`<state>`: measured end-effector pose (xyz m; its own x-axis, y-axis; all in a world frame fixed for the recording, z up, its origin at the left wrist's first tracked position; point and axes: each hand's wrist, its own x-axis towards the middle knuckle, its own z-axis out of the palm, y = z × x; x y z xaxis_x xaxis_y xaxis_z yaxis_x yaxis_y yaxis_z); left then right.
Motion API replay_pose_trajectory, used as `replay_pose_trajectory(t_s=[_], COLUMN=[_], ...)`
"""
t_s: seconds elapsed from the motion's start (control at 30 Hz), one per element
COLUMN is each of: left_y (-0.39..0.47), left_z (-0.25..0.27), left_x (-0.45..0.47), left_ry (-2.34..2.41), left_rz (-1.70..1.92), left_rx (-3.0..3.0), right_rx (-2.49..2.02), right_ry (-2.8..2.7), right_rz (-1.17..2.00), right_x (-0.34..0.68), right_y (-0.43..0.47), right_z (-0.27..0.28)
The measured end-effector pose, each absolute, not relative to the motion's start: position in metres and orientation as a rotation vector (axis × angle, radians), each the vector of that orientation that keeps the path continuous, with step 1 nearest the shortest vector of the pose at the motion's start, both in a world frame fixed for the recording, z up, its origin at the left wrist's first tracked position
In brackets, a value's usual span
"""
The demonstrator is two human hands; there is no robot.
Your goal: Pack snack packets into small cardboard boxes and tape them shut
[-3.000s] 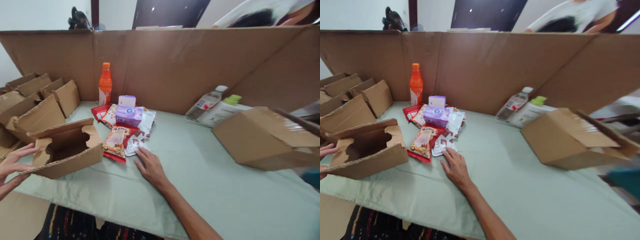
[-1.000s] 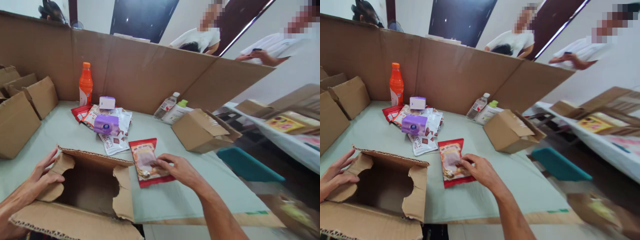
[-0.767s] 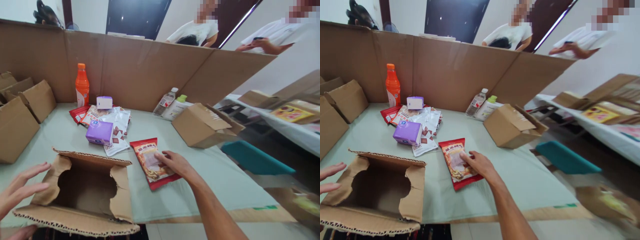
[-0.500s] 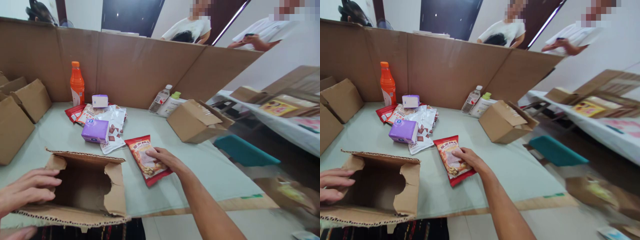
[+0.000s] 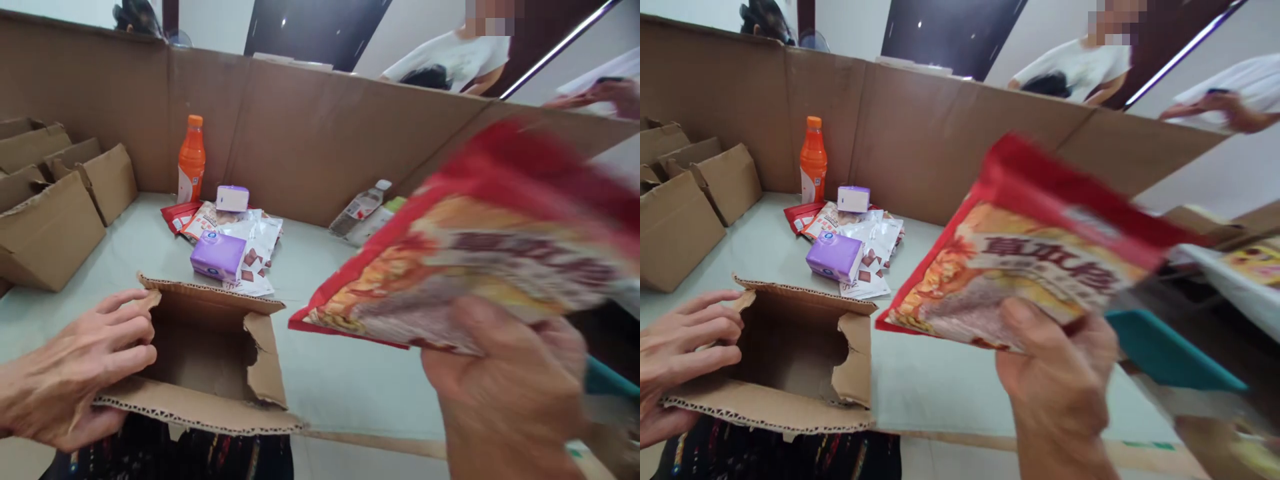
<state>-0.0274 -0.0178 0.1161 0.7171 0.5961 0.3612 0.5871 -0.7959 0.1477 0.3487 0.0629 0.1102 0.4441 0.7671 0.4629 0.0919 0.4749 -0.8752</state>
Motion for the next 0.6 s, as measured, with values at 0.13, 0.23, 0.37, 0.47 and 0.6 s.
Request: replay_pose_trajectory(t_s=[0.13, 0.23, 0.37, 0.47, 0.6], left_y=[-0.024, -0.028, -0.031, -0.031, -0.032], left_z=[0.105, 0.101, 0.095, 0.090, 0.085], left_x=[-0.031, -0.030, -0.032, -0.036, -0.041], left_ry=[1.049, 1.093, 1.087, 1.096, 1.110], left_rz=[0.719, 0.796, 0.824, 0.837, 0.892], left_rx=[2.846, 2.873, 2.932, 2.977, 2.947], right_rx=[-0.757, -0.687, -0.822, -0.887, -0.870], right_ry=[-1.322, -1.623, -2.091, -2.349, -2.470], right_rz=[0.570, 0.776, 0.555, 0.236, 0.159], right_x=[0.285, 0.256, 0.244, 0.242, 0.243], right_y=[0.044, 0.038, 0.033, 0.025, 0.019], right_z=[0.130, 0.119, 0.109, 0.119, 0.139])
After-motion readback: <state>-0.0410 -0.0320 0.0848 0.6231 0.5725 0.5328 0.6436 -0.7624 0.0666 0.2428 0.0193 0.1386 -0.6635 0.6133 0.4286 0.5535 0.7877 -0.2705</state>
